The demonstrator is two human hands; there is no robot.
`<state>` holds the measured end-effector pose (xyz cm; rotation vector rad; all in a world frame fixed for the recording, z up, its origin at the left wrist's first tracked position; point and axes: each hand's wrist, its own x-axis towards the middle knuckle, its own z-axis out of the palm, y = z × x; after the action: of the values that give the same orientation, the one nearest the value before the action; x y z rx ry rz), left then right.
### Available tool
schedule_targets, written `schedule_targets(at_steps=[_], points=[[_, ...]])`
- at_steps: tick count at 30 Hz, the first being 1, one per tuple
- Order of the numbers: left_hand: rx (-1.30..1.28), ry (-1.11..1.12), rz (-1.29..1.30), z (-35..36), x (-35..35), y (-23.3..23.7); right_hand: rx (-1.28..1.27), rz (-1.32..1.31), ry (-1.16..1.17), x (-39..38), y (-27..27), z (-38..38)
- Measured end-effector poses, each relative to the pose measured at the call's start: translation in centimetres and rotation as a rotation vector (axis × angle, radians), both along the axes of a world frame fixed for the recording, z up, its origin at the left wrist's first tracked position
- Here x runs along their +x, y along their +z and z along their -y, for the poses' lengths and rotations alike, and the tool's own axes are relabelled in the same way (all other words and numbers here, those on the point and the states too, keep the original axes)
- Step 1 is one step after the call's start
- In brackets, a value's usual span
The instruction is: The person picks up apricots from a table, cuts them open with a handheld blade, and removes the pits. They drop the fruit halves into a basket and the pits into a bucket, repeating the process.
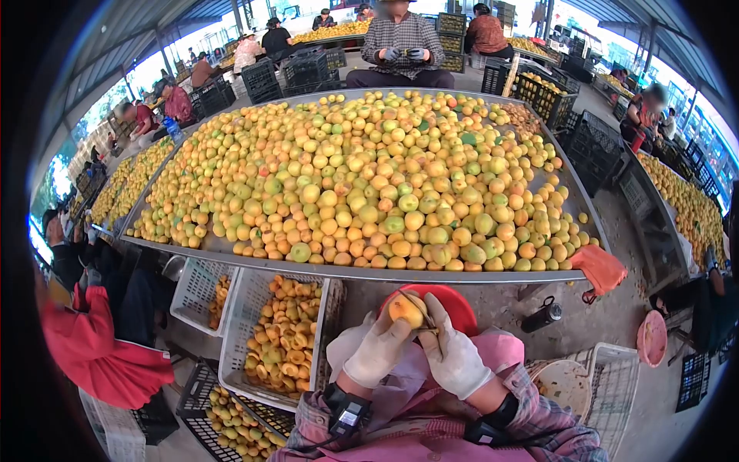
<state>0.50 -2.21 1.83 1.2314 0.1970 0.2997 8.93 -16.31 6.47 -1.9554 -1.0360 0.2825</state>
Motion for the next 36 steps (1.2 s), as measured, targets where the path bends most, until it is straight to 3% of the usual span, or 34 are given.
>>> schedule_targets(at_steps=[1, 5, 7, 8, 10, 14, 16, 20, 23, 26, 28, 30, 32, 34, 36], points=[[-0.130, -0.011, 0.008, 0.3, -0.1, 0.7, -0.025, 0.005, -0.009, 0.0, 0.0, 0.0], [-0.096, 0.000, 0.004, 0.1, -0.1, 0.9, -0.075, 0.009, 0.004, 0.1, 0.4, 0.3], [0.281, -0.044, -0.037, -0.9, -0.2, 2.3, -0.059, -0.034, 0.085, 1.0, -1.1, 0.6], [0.280, -0.044, -0.038, -1.2, -0.4, 3.5, -0.039, -0.076, 0.167, 1.4, -1.6, 0.8], [0.617, -0.093, -0.265, -1.4, -0.9, 5.6, -0.046, -0.086, 0.190, 1.7, -1.0, 1.3], [0.653, -0.114, -0.253, -1.5, -0.6, 4.3, 0.067, -0.100, 0.228, 1.7, -2.1, 1.2], [0.218, -0.025, 0.026, 0.1, 0.0, 4.4, 0.083, -0.089, 0.194, 1.2, -1.1, 1.2], [0.052, 0.091, 0.046, 1.8, -0.1, 3.2, 0.159, -0.044, 0.105, 0.7, -1.4, 0.9], [-0.112, 0.087, 0.033, 2.1, -0.4, 4.2, 0.125, -0.050, 0.163, 1.0, -0.2, 1.4], [0.079, 0.010, 0.086, 0.3, -0.8, 6.1, 0.087, 0.011, 0.260, 1.9, 0.5, 1.9], [0.737, -0.097, -0.305, -0.8, -1.4, 8.0, 0.084, -0.015, 0.283, 2.2, 0.2, 2.0], [0.684, -0.087, -0.200, -1.0, -1.0, 6.7, 0.082, -0.035, 0.308, 2.3, -0.3, 1.8], [0.631, -0.072, -0.097, -0.5, -0.8, 5.8, 0.235, -0.050, 0.260, 1.8, -1.0, 1.1], [0.122, 0.079, 0.043, 1.2, -0.4, 5.1, 0.247, -0.054, 0.222, 1.4, -1.3, 0.6], [0.036, 0.111, 0.056, 1.9, -0.3, 4.2, 0.255, -0.057, 0.182, 1.1, -1.3, 0.6]])
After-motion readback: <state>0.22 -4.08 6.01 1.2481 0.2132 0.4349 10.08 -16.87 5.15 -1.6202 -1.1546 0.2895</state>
